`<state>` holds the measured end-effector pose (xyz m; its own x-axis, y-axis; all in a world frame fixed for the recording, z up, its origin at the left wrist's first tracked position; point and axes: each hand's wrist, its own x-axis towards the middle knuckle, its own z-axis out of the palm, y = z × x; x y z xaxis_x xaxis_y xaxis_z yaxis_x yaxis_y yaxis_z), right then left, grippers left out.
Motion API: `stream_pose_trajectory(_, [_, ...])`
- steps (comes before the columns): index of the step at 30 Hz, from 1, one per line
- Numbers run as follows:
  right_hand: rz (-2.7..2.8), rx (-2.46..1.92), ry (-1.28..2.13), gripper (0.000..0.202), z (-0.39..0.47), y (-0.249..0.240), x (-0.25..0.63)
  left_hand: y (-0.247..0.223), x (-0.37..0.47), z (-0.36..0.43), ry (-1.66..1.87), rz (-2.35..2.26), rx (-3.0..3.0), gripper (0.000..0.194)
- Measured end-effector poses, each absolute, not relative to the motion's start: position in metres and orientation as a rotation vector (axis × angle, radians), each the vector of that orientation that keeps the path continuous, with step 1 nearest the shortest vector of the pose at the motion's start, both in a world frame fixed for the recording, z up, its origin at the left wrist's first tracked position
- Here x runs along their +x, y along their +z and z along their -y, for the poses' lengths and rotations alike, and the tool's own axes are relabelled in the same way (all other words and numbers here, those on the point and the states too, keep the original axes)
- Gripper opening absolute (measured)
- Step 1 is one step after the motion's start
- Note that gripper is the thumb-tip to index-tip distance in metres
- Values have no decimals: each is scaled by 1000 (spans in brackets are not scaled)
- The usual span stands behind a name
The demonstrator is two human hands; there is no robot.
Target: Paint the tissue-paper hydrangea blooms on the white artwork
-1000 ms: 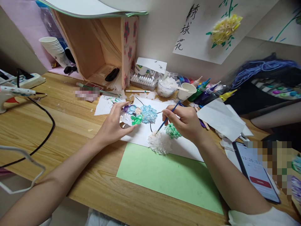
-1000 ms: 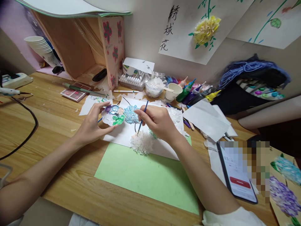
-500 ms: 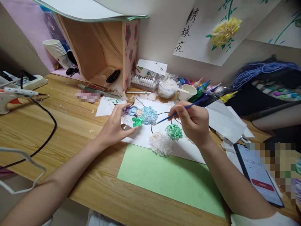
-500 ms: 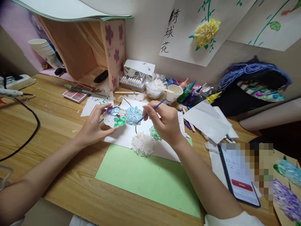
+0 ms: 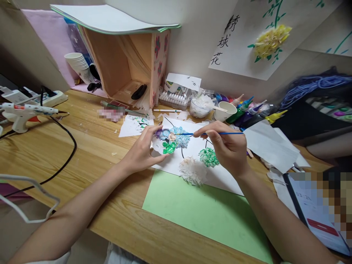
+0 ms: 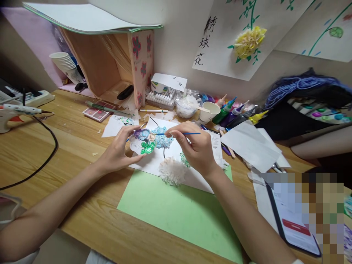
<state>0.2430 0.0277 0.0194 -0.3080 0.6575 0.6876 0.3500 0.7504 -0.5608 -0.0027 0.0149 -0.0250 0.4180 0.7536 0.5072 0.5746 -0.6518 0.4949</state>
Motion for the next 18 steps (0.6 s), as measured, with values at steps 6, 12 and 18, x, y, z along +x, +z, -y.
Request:
stream_pose_trajectory(6, [1978, -794, 343, 23, -28, 21, 244, -25, -4, -15, 1055, -1156, 2435, 73])
stream_pose_trajectory(12, [1937, -897, 410, 26, -30, 26, 250, -26, -3, -16, 1038, -1144, 2425, 73])
stream_pose_trajectory(18, [1989, -863, 431, 27, -33, 30, 256, -26, -4, -15, 1043, -1137, 2417, 74])
